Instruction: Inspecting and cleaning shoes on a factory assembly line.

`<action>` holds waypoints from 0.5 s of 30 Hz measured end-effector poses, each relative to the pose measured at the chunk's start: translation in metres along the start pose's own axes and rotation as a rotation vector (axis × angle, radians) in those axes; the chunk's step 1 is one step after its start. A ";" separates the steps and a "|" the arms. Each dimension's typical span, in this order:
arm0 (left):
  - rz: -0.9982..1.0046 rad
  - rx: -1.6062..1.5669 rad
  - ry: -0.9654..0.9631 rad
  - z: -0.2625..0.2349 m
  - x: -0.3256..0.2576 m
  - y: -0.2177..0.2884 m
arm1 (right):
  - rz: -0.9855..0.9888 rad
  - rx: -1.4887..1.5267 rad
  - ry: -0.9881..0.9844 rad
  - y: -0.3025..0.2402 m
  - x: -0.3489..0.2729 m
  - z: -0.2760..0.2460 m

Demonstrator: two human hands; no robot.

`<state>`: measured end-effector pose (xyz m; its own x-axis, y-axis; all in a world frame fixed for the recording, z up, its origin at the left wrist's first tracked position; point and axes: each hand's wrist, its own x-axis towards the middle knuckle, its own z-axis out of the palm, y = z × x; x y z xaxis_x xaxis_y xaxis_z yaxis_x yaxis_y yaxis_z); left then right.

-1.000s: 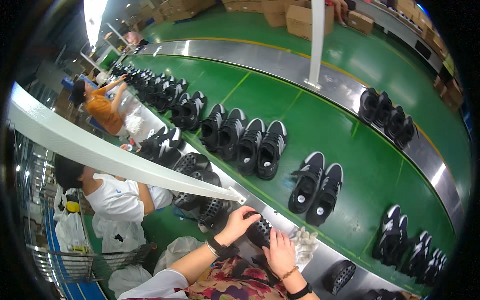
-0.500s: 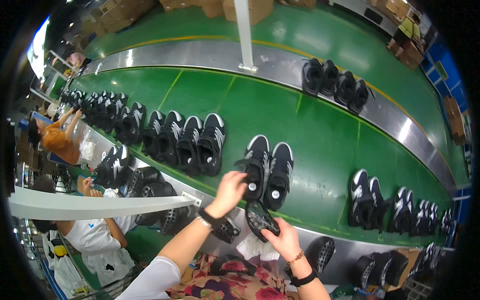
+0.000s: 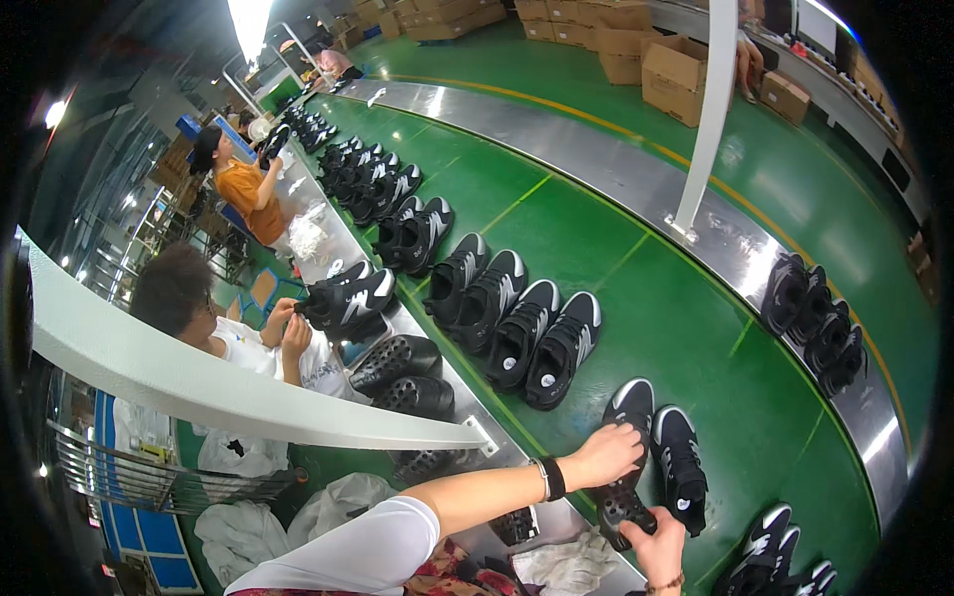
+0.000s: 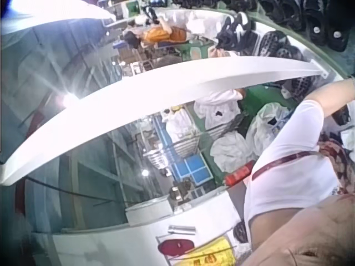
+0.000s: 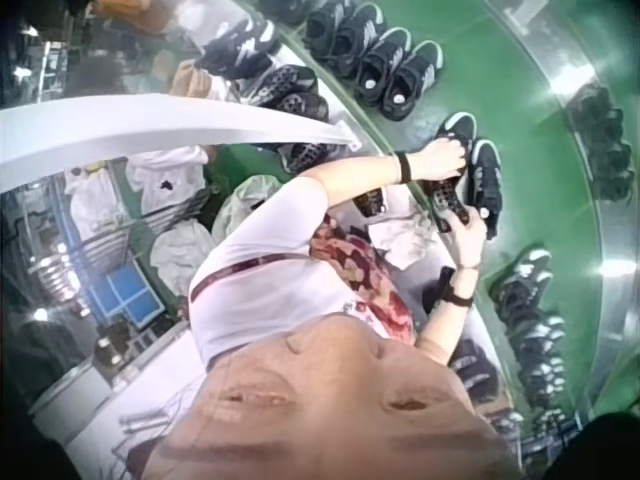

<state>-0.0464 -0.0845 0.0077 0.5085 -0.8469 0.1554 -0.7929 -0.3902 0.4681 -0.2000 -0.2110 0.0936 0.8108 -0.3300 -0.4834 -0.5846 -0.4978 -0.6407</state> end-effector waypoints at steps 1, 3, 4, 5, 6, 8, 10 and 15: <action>0.002 -0.018 0.000 0.005 -0.001 -0.004 | -0.044 -0.064 0.048 -0.016 0.008 0.002; 0.003 -0.106 -0.009 0.005 0.003 -0.005 | -0.109 -0.174 0.108 -0.009 0.031 0.015; 0.002 -0.107 -0.011 0.005 0.005 -0.008 | -0.180 -0.283 0.165 -0.005 0.045 0.027; 0.002 -0.142 -0.009 0.006 0.006 -0.008 | -0.193 -0.293 0.216 -0.004 0.055 0.036; 0.001 -0.178 -0.007 0.007 0.007 -0.008 | -0.206 -0.303 0.266 -0.003 0.064 0.048; -0.042 -0.207 0.035 0.008 0.006 -0.011 | -0.217 -0.316 0.401 0.008 0.081 0.077; -0.070 -0.145 0.044 0.002 -0.003 -0.016 | -0.237 -0.268 0.461 0.005 0.084 0.092; -0.098 -0.105 0.104 -0.003 -0.012 -0.014 | -0.259 -0.049 0.512 0.028 0.080 0.081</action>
<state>-0.0401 -0.0680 0.0025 0.6179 -0.7628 0.1908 -0.7013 -0.4249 0.5725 -0.1535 -0.1866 -0.0113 0.8453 -0.5326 0.0435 -0.3732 -0.6466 -0.6653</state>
